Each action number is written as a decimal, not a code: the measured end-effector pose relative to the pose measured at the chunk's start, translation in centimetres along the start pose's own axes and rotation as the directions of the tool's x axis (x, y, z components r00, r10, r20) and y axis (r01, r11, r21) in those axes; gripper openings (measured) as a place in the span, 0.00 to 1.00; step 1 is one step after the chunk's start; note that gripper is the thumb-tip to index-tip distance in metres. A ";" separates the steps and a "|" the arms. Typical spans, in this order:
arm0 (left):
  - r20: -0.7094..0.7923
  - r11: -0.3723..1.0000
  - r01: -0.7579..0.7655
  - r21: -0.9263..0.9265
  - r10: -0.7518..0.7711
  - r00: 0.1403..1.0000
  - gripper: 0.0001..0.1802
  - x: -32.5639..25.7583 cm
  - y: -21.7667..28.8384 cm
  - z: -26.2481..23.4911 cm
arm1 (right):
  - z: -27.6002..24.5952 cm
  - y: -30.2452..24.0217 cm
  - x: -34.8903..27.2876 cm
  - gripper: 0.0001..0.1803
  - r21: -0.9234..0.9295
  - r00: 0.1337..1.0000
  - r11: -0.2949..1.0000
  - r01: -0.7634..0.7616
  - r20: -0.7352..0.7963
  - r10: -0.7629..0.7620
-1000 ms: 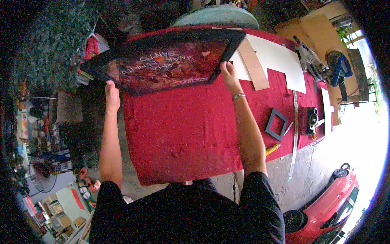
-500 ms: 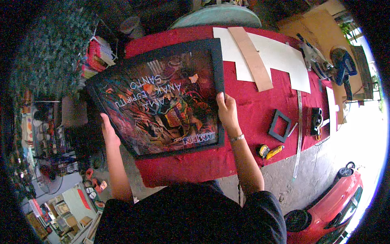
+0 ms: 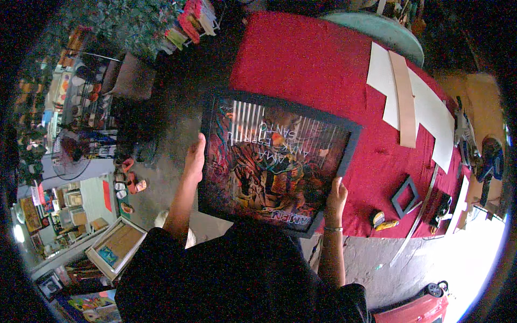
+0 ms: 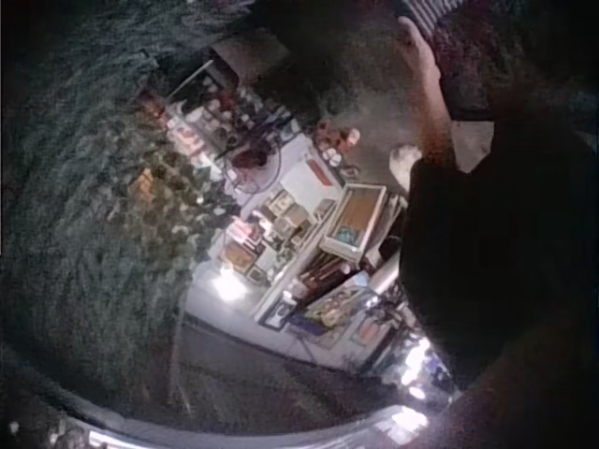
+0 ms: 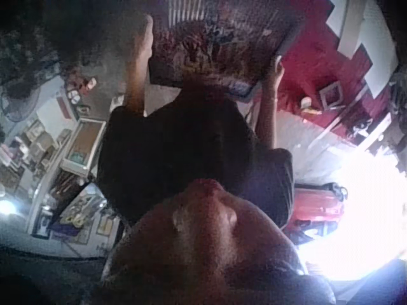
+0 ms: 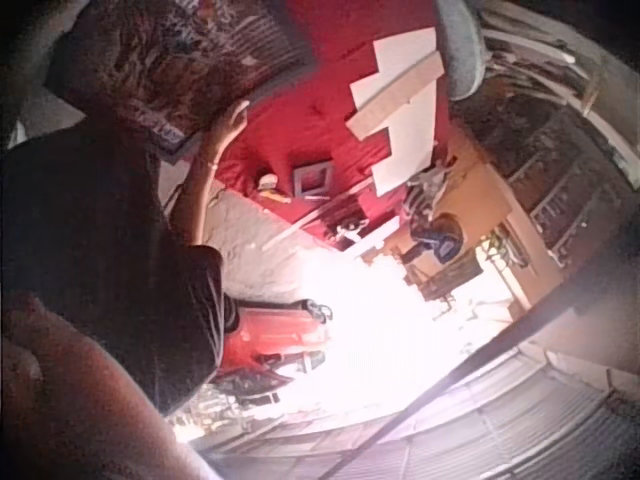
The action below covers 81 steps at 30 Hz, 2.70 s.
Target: The person assembles a picture frame by placing a backing board into a frame, inserting a printed image, and securing the components with a staple gun. They then handle a smaller frame and a piece of paper, appearing to prepare for another assembly.
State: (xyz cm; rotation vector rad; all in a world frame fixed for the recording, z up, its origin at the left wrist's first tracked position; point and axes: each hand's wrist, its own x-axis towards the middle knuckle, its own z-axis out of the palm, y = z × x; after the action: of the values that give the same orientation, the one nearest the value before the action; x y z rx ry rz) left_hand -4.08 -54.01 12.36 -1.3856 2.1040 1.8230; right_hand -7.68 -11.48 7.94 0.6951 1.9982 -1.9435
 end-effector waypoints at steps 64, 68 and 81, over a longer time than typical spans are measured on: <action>0.306 0.931 -0.329 -0.160 0.364 0.880 0.40 -16.7 14.9 -5.6 | -4.1 -13.8 -6.4 0.23 0.301 0.965 0.951 -0.077 0.262 -0.004; 0.282 0.890 -0.449 -0.082 0.453 0.846 0.44 -22.0 17.5 -3.4 | -6.4 -13.0 -5.6 0.24 0.383 0.962 0.916 -0.119 0.272 0.011; 0.369 0.864 -0.503 0.007 0.466 0.804 0.44 -23.9 17.3 0.5 | -12.3 -10.5 -11.4 0.25 0.584 0.968 0.807 -0.085 0.239 -0.071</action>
State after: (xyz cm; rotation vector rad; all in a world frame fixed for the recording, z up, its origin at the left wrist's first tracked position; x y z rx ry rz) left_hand -0.67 -41.05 38.68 -0.4465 2.4434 1.8883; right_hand -1.71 -0.86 23.51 0.5370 1.2235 -2.5272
